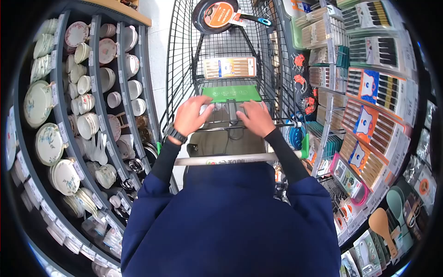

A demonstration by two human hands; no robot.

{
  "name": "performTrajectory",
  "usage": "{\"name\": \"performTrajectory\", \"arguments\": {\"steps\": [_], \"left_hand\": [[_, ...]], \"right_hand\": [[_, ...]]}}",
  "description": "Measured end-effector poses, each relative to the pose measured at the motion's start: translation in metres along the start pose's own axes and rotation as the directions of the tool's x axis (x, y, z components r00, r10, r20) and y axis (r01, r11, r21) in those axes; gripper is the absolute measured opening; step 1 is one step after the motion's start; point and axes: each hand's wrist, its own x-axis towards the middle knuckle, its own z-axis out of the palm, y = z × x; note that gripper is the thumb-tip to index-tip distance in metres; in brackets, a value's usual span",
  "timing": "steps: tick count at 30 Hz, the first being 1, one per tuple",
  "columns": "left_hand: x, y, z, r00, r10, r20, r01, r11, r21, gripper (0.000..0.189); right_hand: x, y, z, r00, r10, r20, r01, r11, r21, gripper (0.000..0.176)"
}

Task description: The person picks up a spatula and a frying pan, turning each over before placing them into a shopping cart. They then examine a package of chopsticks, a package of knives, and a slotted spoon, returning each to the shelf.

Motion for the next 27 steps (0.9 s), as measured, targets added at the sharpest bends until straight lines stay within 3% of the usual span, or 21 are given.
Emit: {"name": "performTrajectory", "arguments": {"steps": [2,3,7,9,10,11,13,15,17,21,25,27], "left_hand": [[0.032,-0.020,0.009,0.995,-0.035,0.093,0.041,0.997,-0.060,0.026],[0.050,-0.030,0.012,0.984,-0.064,0.164,0.081,0.992,-0.096,0.027],[0.104,-0.103,0.058,0.938,-0.217,0.268,0.267,0.950,-0.162,0.031],[0.126,-0.131,0.072,0.918,-0.286,0.276,0.322,0.942,-0.095,0.032],[0.135,-0.163,0.090,0.919,-0.305,0.249,0.352,0.921,-0.169,0.039],[0.141,-0.206,0.119,0.888,-0.366,0.278,0.446,0.833,-0.328,0.042],[0.148,-0.223,0.133,0.803,-0.528,0.276,0.591,0.645,-0.485,0.042],[0.153,-0.239,0.143,0.642,-0.673,0.367,0.753,0.464,-0.467,0.039],[0.144,-0.283,0.177,0.609,-0.731,0.309,0.762,0.431,-0.483,0.039],[0.128,-0.330,0.215,0.653,-0.726,0.217,0.754,0.595,-0.279,0.045],[0.135,-0.350,0.238,0.662,-0.726,0.186,0.747,0.617,-0.249,0.047],[0.143,-0.348,0.242,0.673,-0.722,0.159,0.737,0.638,-0.223,0.049]], "right_hand": [[0.021,0.013,-0.004,0.982,0.081,0.173,-0.089,0.995,0.043,0.046],[0.030,0.024,0.002,0.992,0.075,0.103,-0.081,0.995,0.054,0.046],[0.081,0.067,0.013,0.980,0.143,0.141,-0.159,0.981,0.113,0.044],[0.105,0.095,0.025,0.968,0.168,0.188,-0.191,0.975,0.114,0.044],[0.114,0.108,0.034,0.968,0.193,0.161,-0.210,0.972,0.101,0.043],[0.121,0.121,0.043,0.967,0.216,0.136,-0.229,0.969,0.090,0.042],[0.137,0.145,0.055,0.955,0.254,0.153,-0.267,0.961,0.069,0.040],[0.149,0.167,0.069,0.924,0.327,0.197,-0.347,0.935,0.079,0.035],[0.159,0.187,0.085,0.909,0.365,0.202,-0.385,0.920,0.074,0.034],[0.176,0.220,0.115,0.899,0.438,0.017,-0.432,0.876,0.214,0.031],[0.196,0.249,0.143,0.881,0.472,0.007,-0.467,0.868,0.168,0.031],[0.207,0.262,0.157,0.856,0.515,0.038,-0.508,0.827,0.240,0.034]]}}
